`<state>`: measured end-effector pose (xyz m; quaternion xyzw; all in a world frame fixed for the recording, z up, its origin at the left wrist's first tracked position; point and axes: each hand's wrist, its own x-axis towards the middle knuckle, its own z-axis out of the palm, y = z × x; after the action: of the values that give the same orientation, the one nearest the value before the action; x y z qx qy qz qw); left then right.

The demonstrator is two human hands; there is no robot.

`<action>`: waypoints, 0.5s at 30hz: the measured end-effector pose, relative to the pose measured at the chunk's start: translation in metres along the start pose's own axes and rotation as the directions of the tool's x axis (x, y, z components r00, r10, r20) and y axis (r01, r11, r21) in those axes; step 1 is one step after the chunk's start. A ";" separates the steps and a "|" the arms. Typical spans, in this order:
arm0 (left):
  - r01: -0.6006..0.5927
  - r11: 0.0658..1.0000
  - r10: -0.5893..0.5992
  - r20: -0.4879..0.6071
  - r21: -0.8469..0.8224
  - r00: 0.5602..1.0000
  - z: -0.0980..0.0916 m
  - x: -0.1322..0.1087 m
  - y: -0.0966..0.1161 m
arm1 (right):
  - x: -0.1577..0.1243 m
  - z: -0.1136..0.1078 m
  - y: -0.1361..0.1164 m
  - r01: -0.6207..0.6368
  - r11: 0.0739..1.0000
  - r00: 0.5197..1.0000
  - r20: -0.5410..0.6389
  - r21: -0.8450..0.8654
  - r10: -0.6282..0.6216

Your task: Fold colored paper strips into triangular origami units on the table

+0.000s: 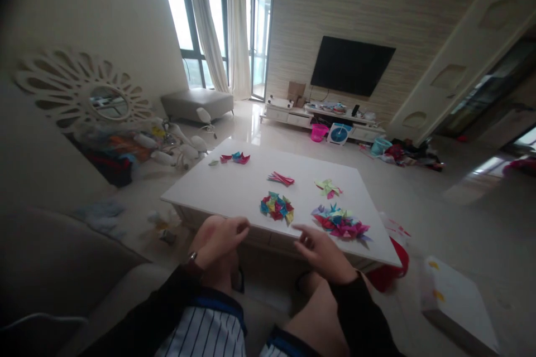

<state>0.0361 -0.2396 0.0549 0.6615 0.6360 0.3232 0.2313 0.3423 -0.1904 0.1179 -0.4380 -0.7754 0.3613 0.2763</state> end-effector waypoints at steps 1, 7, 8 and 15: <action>0.014 0.999 -0.014 0.002 0.043 1.000 0.005 0.005 -0.011 | 0.006 0.012 0.007 0.017 0.995 0.985 0.172 -0.094 0.000; 0.195 0.959 -0.189 -0.045 0.205 0.981 -0.020 0.047 -0.069 | -0.033 0.006 0.126 -0.132 0.831 0.991 -0.075 -0.541 0.109; 0.224 0.951 -0.215 -0.064 0.215 0.975 -0.029 0.057 -0.080 | -0.047 -0.003 0.149 -0.200 0.820 0.979 -0.142 -0.536 0.146; 0.445 0.848 -0.414 -0.165 0.287 0.895 -0.083 0.137 -0.177 | -0.108 -0.012 0.220 -0.254 0.897 0.919 -0.378 -0.362 0.108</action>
<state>-0.1483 -0.0974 0.0029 0.5142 0.8218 0.1886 0.1572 0.5067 -0.2032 -0.0636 -0.6139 -0.7268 0.1344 0.2773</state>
